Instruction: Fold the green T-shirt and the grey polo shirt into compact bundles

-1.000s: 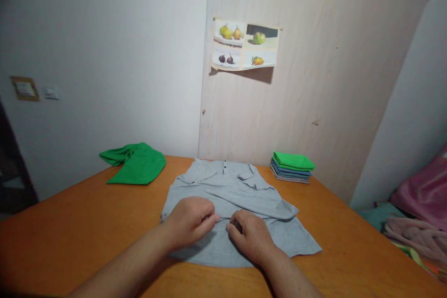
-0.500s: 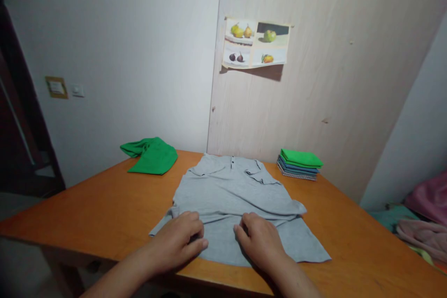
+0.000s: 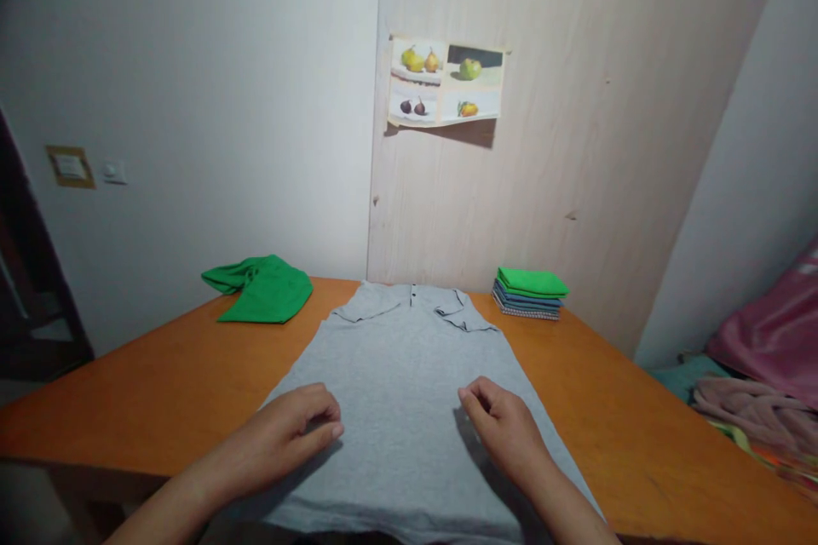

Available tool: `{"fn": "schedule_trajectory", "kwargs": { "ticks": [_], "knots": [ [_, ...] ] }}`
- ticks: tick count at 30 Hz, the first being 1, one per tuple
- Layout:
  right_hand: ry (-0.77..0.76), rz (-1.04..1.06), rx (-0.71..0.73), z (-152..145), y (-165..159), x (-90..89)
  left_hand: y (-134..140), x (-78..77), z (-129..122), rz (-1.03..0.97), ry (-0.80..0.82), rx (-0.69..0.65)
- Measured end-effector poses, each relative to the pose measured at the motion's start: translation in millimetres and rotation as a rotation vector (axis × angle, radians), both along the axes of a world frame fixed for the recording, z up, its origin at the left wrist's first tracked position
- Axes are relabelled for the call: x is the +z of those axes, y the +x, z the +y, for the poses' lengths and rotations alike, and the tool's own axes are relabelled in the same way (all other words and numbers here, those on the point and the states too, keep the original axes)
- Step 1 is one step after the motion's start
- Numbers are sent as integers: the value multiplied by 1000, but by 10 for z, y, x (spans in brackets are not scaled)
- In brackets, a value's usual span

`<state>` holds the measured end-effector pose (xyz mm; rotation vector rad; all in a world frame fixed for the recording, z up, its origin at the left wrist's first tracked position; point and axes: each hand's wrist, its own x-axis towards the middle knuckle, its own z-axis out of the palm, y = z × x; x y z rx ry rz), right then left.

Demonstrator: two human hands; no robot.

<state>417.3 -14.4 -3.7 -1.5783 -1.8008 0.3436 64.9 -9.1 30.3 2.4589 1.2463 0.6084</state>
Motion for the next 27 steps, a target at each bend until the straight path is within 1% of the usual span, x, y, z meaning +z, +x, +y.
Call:
{"fn": "schedule_trajectory", "kwargs": {
  "ticks": [3,5,7,9,12,17,22,25,27],
  "knots": [
    [21,-92,-61,39,133,-105,69,-117,186,-12,118,34],
    [20,-184,-80,58,196,-206,93,-213,283,4,165,72],
    [-17,-285,-85,64,239,-311,92,-310,329,58,142,102],
    [-72,-357,-82,51,259,-393,74,-386,322,126,87,128],
    [-127,-413,-80,-3,248,-455,42,-438,238,204,32,154],
    [-147,-434,-94,-175,219,-532,-9,-433,7,263,6,147],
    [-153,-435,-83,-425,260,-628,-125,-510,-263,242,18,136],
    [-167,-409,-57,-599,310,-592,-241,-549,-423,216,20,90],
    [-174,-363,-51,-690,357,-529,-306,-524,-506,204,11,57]
  ]
}}
